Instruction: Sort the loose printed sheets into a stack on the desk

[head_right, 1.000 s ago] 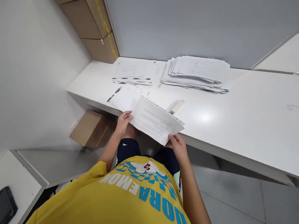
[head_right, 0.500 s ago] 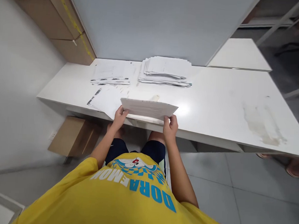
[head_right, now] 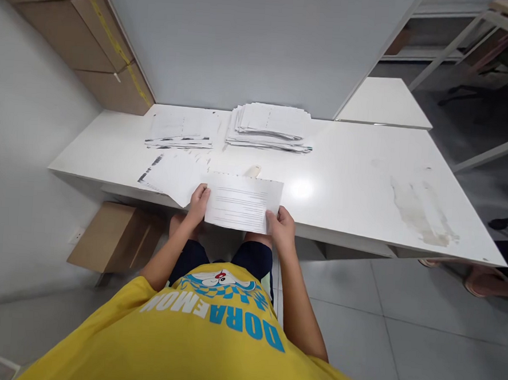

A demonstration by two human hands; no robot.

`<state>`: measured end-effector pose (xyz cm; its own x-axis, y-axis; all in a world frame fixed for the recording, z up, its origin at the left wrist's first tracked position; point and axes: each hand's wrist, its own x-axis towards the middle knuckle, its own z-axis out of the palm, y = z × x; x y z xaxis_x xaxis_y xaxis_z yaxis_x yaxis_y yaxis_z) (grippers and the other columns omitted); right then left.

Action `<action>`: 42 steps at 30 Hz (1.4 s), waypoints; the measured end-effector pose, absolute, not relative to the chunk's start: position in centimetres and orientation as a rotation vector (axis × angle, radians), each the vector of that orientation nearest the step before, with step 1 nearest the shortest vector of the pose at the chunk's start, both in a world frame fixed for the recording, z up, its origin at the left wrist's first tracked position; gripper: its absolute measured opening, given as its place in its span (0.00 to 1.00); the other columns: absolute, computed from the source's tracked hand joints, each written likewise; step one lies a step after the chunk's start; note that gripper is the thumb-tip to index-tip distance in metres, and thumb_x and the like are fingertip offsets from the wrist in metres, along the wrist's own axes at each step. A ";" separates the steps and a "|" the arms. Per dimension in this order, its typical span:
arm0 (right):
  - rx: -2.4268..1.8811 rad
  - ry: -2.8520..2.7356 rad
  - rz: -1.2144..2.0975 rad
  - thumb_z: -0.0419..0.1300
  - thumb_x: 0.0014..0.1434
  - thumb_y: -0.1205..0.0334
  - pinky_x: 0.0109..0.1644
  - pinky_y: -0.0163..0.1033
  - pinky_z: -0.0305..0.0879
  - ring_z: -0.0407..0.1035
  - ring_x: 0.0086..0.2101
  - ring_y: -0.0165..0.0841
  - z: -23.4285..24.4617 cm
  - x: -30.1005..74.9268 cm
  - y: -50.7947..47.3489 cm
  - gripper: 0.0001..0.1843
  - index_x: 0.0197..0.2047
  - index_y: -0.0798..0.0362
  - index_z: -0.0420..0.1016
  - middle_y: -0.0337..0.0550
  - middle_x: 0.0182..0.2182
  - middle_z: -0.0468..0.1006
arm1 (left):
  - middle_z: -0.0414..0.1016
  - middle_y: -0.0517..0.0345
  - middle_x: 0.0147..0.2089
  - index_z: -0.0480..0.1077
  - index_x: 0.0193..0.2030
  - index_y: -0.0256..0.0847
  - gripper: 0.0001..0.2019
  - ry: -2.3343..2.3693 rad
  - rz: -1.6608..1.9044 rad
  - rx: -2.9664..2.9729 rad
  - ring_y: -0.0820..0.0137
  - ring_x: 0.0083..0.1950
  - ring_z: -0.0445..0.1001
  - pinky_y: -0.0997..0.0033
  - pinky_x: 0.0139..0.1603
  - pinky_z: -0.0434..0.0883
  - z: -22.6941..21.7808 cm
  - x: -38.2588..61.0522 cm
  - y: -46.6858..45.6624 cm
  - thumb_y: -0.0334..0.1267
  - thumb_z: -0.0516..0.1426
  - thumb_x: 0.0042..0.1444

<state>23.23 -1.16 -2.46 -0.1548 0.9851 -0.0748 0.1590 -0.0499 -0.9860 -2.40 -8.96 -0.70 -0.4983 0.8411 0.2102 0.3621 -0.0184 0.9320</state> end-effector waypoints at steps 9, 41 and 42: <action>-1.486 -1.099 1.479 0.66 0.39 0.51 0.37 0.40 0.67 0.72 0.35 0.39 -5.9 26.4 -1.4 0.20 0.34 0.54 0.78 0.44 0.32 0.81 | 0.77 0.48 0.49 0.72 0.50 0.41 0.17 1.794 1.298 1.960 0.63 0.54 0.74 0.58 0.57 0.71 -0.5 -1.9 -4.4 0.43 0.44 0.70; -1.419 -1.381 0.945 0.60 0.52 0.48 0.34 0.35 0.61 0.63 0.30 0.31 -2.9 30.6 0.1 0.15 0.33 0.53 0.72 0.35 0.25 0.71 | 0.63 0.50 0.70 0.62 0.69 0.40 0.31 1.915 0.621 2.434 0.54 0.57 0.69 0.50 0.57 0.61 -1.1 1.1 -1.5 0.25 0.46 0.59; -1.399 -1.377 0.853 0.59 0.53 0.48 0.33 0.34 0.59 0.61 0.29 0.30 -2.2 30.9 0.9 0.15 0.32 0.53 0.71 0.34 0.25 0.69 | 0.64 0.49 0.70 0.61 0.70 0.40 0.31 1.897 0.627 2.453 0.54 0.58 0.68 0.51 0.57 0.62 -1.1 0.9 -1.6 0.25 0.45 0.59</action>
